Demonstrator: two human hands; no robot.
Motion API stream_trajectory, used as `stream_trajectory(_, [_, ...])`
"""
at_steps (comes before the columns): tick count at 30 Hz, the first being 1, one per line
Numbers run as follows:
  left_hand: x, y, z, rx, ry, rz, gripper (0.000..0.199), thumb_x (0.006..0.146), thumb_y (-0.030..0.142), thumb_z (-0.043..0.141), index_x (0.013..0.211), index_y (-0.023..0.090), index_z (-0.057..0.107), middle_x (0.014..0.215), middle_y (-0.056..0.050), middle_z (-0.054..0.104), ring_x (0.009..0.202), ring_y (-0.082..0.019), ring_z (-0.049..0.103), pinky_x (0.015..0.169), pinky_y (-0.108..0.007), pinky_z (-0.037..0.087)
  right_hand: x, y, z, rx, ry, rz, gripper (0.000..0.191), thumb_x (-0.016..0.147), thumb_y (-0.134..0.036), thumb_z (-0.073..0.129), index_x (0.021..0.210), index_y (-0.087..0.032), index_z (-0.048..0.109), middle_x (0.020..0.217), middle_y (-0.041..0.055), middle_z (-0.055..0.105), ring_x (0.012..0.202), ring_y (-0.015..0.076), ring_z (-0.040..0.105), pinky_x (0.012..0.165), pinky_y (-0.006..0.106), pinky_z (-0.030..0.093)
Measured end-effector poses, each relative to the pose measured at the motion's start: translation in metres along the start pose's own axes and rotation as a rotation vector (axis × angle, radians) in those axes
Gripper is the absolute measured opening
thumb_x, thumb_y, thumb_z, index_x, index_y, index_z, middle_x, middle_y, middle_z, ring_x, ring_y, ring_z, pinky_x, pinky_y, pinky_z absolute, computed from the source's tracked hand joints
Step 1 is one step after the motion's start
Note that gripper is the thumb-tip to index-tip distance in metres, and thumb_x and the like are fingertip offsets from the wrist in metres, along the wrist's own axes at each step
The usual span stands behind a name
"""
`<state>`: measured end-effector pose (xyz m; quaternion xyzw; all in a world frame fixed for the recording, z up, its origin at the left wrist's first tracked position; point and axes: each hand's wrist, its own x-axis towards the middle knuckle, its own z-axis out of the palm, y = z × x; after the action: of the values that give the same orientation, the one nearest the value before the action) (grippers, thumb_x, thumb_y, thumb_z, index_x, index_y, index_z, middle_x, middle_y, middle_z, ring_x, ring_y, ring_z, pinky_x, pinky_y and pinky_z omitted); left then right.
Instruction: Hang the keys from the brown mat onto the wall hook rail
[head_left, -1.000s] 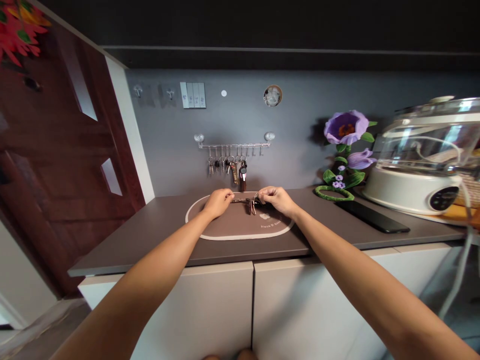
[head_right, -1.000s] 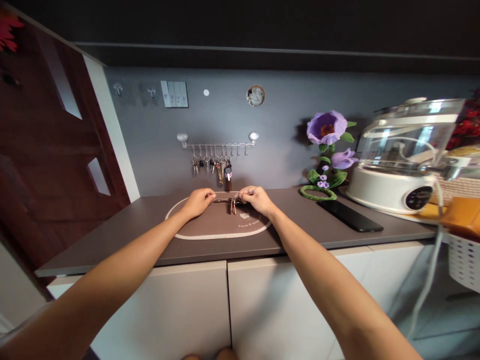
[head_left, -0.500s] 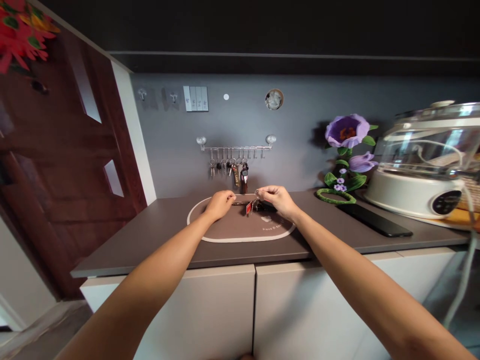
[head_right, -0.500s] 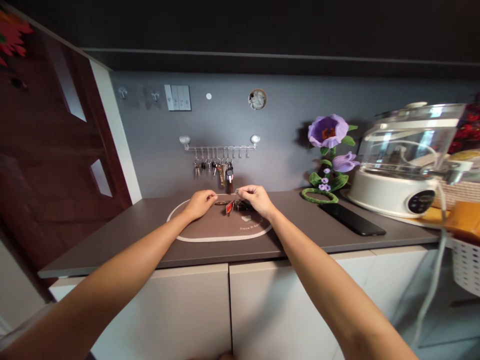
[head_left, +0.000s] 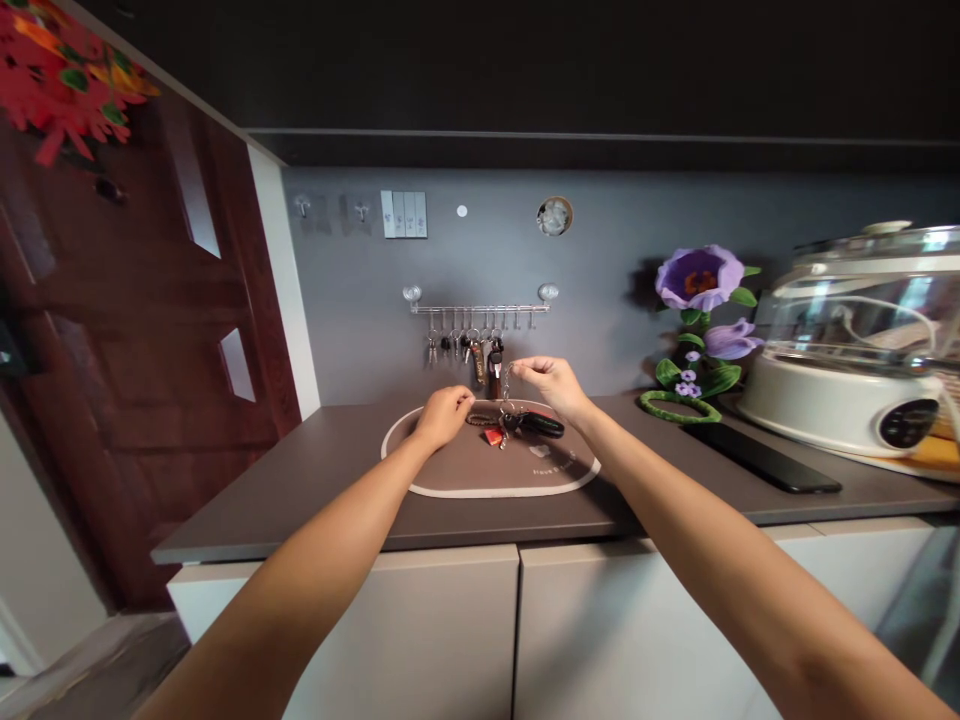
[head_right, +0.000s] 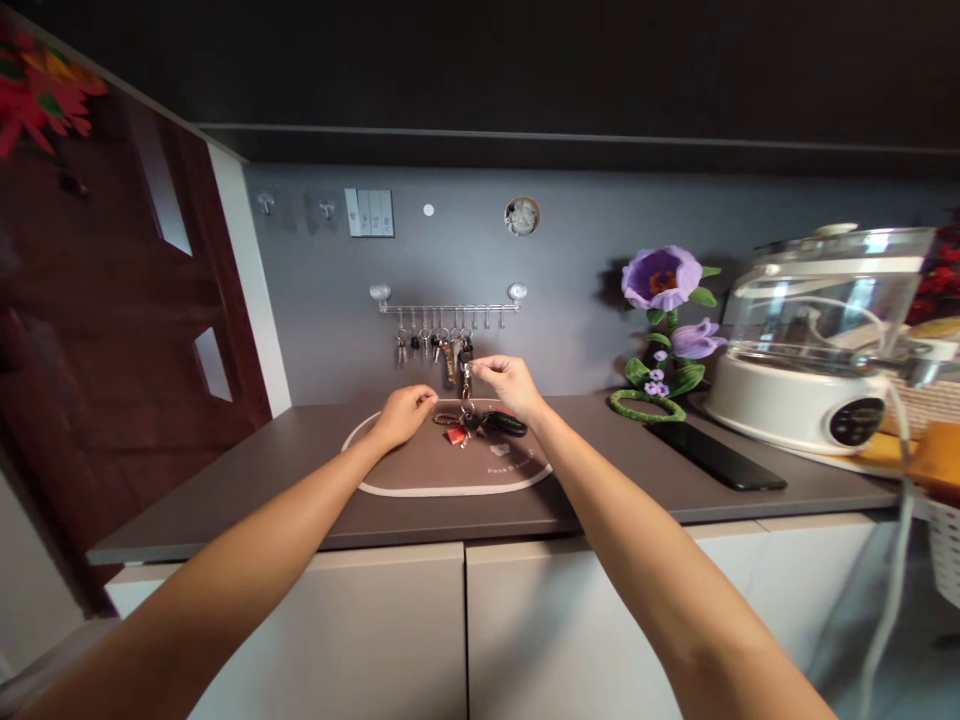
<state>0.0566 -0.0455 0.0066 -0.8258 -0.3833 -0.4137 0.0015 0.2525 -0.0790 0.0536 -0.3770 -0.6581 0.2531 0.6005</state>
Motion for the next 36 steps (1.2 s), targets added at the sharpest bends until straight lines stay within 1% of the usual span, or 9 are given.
stream_trajectory(7, [0.002,0.010,-0.005,-0.266,0.091,-0.056,0.020,0.079,0.028,0.044,0.079,0.016,0.060,0.078,-0.003,0.064,0.071,-0.014,0.056,0.069,-0.024,0.041,0.013,-0.015,0.009,0.020,-0.002,-0.038,0.024,0.060,-0.035,0.067,0.072,-0.015,0.068,0.074,0.0034,0.067,0.067,0.0125,0.056,0.074,0.029,0.042])
stream_trajectory(13, [0.006,0.020,-0.013,-0.515,0.143,-0.056,0.027,0.080,0.035,0.043,0.088,0.015,0.058,0.082,-0.005,0.063,0.075,-0.014,0.057,0.070,-0.025,0.042,0.019,-0.010,0.021,0.060,0.011,-0.056,0.026,0.060,-0.036,0.066,0.074,-0.014,0.067,0.073,0.0032,0.066,0.064,0.0114,0.054,0.069,0.027,0.041])
stream_trajectory(16, [0.007,0.024,-0.016,-0.562,0.159,-0.050,0.028,0.077,0.037,0.048,0.090,0.014,0.058,0.085,-0.006,0.063,0.075,-0.013,0.056,0.069,-0.025,0.042,0.020,-0.008,0.028,0.088,0.002,-0.070,0.026,0.061,-0.037,0.065,0.074,-0.014,0.067,0.073,0.0031,0.065,0.064,0.0110,0.053,0.067,0.026,0.040])
stream_trajectory(19, [0.007,0.026,-0.017,-0.520,0.173,-0.024,0.027,0.071,0.036,0.057,0.087,0.015,0.059,0.084,-0.005,0.062,0.074,-0.013,0.055,0.067,-0.024,0.042,0.019,-0.011,0.037,0.116,-0.012,-0.091,0.026,0.063,-0.037,0.063,0.072,-0.014,0.066,0.069,0.0022,0.063,0.061,0.0100,0.051,0.064,0.026,0.039])
stream_trajectory(22, [0.008,0.025,-0.016,-0.455,0.210,-0.011,0.020,0.068,0.033,0.060,0.079,0.016,0.059,0.080,-0.003,0.060,0.073,-0.012,0.054,0.065,-0.023,0.041,0.018,-0.015,0.046,0.134,-0.023,-0.117,0.024,0.065,-0.037,0.060,0.066,-0.013,0.063,0.061,0.0002,0.059,0.057,0.0086,0.046,0.061,0.025,0.037])
stream_trajectory(25, [0.009,0.021,-0.018,-0.428,0.241,-0.021,0.015,0.071,0.030,0.057,0.073,0.016,0.060,0.076,-0.002,0.057,0.069,-0.011,0.053,0.063,-0.023,0.041,0.018,-0.016,0.051,0.153,-0.038,-0.151,0.024,0.066,-0.036,0.059,0.058,-0.014,0.060,0.056,-0.0014,0.054,0.054,0.0074,0.043,0.058,0.023,0.035])
stream_trajectory(27, [0.010,0.018,-0.020,-0.442,0.262,-0.025,0.015,0.072,0.030,0.055,0.072,0.016,0.060,0.077,-0.003,0.056,0.070,-0.011,0.052,0.063,-0.023,0.041,0.019,-0.016,0.052,0.172,-0.017,-0.149,0.023,0.066,-0.036,0.059,0.058,-0.014,0.059,0.055,-0.0020,0.052,0.053,0.0070,0.042,0.056,0.023,0.034])
stream_trajectory(31, [0.014,0.011,-0.025,-0.549,0.315,-0.085,0.020,0.072,0.034,0.055,0.073,0.015,0.061,0.079,-0.003,0.058,0.072,-0.012,0.053,0.066,-0.024,0.041,0.019,-0.012,0.049,0.219,0.090,-0.088,0.021,0.063,-0.035,0.063,0.066,-0.014,0.062,0.057,-0.0017,0.054,0.053,0.0068,0.041,0.056,0.022,0.034])
stream_trajectory(36, [0.018,0.002,-0.027,-0.753,0.362,-0.197,0.025,0.068,0.039,0.059,0.075,0.015,0.061,0.069,-0.001,0.059,0.064,-0.011,0.051,0.066,-0.024,0.039,0.013,-0.005,0.044,0.206,0.084,-0.020,0.019,0.063,-0.033,0.063,0.066,-0.015,0.064,0.063,0.0005,0.059,0.055,0.0073,0.044,0.058,0.023,0.035])
